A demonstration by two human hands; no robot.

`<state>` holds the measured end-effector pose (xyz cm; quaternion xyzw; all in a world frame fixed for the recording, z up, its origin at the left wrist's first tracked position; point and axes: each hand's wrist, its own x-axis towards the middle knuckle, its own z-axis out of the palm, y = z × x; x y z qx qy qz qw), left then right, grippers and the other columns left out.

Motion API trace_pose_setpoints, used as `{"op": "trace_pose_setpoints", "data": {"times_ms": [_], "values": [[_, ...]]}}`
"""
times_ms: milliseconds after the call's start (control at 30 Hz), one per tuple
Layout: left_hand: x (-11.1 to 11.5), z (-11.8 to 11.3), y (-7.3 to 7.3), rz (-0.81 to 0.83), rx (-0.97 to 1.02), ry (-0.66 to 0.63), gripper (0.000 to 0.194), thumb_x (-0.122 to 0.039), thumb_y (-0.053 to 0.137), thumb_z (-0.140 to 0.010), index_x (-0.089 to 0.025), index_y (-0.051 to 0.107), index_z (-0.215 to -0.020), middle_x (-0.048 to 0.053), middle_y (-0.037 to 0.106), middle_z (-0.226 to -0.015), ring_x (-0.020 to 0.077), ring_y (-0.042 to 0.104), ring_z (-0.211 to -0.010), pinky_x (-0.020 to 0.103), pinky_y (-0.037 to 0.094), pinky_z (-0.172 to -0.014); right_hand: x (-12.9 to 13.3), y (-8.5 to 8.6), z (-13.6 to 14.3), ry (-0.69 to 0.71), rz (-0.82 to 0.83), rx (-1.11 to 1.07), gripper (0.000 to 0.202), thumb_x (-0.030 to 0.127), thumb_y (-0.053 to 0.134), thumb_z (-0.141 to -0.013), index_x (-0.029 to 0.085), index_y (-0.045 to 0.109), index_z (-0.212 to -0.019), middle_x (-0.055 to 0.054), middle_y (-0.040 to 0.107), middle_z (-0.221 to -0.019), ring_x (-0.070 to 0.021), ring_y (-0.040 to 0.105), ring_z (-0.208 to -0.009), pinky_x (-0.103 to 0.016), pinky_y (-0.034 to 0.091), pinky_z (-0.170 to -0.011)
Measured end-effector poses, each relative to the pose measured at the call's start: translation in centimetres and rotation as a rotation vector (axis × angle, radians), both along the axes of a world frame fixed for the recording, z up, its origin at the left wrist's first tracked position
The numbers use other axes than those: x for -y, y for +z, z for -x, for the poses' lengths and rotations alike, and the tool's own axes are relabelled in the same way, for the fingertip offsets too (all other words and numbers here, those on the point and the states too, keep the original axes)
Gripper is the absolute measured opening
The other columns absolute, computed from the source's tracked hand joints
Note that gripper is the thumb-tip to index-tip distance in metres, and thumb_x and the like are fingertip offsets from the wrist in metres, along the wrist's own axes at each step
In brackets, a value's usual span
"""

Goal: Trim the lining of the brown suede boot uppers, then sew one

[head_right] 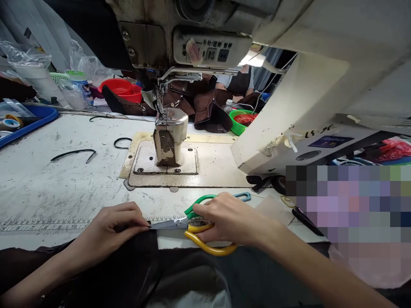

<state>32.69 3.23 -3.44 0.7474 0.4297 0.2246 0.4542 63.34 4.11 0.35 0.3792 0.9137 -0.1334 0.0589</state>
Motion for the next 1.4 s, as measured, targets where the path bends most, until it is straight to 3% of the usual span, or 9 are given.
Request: {"op": "trace_pose_setpoints", "data": {"times_ms": [167, 333, 600, 800, 1000, 1233, 1400], "values": [[-0.8, -0.3, 1.0, 0.179, 0.033, 0.016, 0.013, -0.028, 0.065, -0.085, -0.019, 0.069, -0.076, -0.001, 0.065, -0.079, 0.0104, 0.059, -0.072, 0.022, 0.043, -0.066, -1.0, 1.2, 1.4, -0.043, 0.161, -0.025, 0.038, 0.054, 0.064, -0.088, 0.023, 0.047, -0.073, 0.007, 0.038, -0.054, -0.0107, 0.032, -0.049, -0.025, 0.018, -0.049], [-1.2, -0.3, 0.8, 0.279, 0.090, 0.039, 0.018, -0.034, 0.065, -0.085, -0.017, 0.068, -0.079, 0.000, 0.065, -0.080, 0.0130, 0.060, -0.073, 0.025, 0.045, -0.067, -1.7, 1.0, 1.8, 0.002, 0.198, -0.022, 0.038, 0.040, 0.069, -0.084, 0.023, 0.038, -0.071, 0.009, 0.027, -0.053, -0.0098, 0.018, -0.047, -0.026, 0.013, -0.045], [-1.7, 0.1, 0.7, 0.323, 0.136, 0.012, 0.018, -0.035, 0.071, -0.081, -0.016, 0.070, -0.079, 0.000, 0.068, -0.079, 0.0114, 0.058, -0.071, 0.023, 0.044, -0.066, -0.6, 0.0, 1.2, 0.044, 0.173, -0.069, 0.035, 0.032, 0.062, -0.091, 0.025, 0.032, -0.076, 0.009, 0.029, -0.060, -0.0120, 0.011, -0.053, -0.027, 0.015, -0.050], [-1.7, 0.0, 1.2, 0.401, 0.163, 0.006, 0.020, -0.035, 0.072, -0.080, -0.016, 0.073, -0.081, 0.001, 0.071, -0.073, 0.0093, 0.054, -0.060, 0.019, 0.041, -0.053, 0.0, 0.3, 1.4, -0.053, 0.230, -0.073, 0.023, 0.035, 0.057, -0.089, 0.023, 0.045, -0.075, 0.007, 0.037, -0.057, -0.0110, 0.026, -0.051, -0.025, 0.020, -0.050], [-1.9, 0.2, 1.2, 0.412, 0.254, -0.006, 0.015, -0.029, 0.073, -0.079, -0.014, 0.073, -0.079, 0.001, 0.070, -0.072, 0.0084, 0.055, -0.064, 0.019, 0.042, -0.060, 0.4, 0.2, 2.5, -0.087, 0.205, -0.052, 0.025, 0.036, 0.060, -0.088, 0.024, 0.041, -0.076, 0.008, 0.039, -0.058, -0.0113, 0.021, -0.053, -0.025, 0.019, -0.052], [-2.2, 0.3, 1.2, 0.456, 0.411, 0.034, 0.021, -0.032, 0.077, -0.075, -0.013, 0.069, -0.078, 0.002, 0.069, -0.071, 0.0082, 0.055, -0.063, 0.021, 0.045, -0.063, 0.1, -0.2, 3.9, -0.062, 0.168, -0.065, 0.029, 0.039, 0.056, -0.091, 0.024, 0.037, -0.075, 0.008, 0.032, -0.057, -0.0119, 0.019, -0.052, -0.026, 0.018, -0.051], [-2.3, 0.5, 1.1, 0.434, 0.516, 0.097, 0.026, -0.037, 0.079, -0.075, -0.014, 0.069, -0.080, 0.002, 0.069, -0.072, 0.0097, 0.059, -0.066, 0.022, 0.046, -0.066, -0.2, 0.1, 5.5, -0.004, 0.179, -0.079, 0.033, 0.033, 0.062, -0.086, 0.024, 0.033, -0.072, 0.009, 0.030, -0.054, -0.0112, 0.016, -0.051, -0.026, 0.017, -0.050]]}}
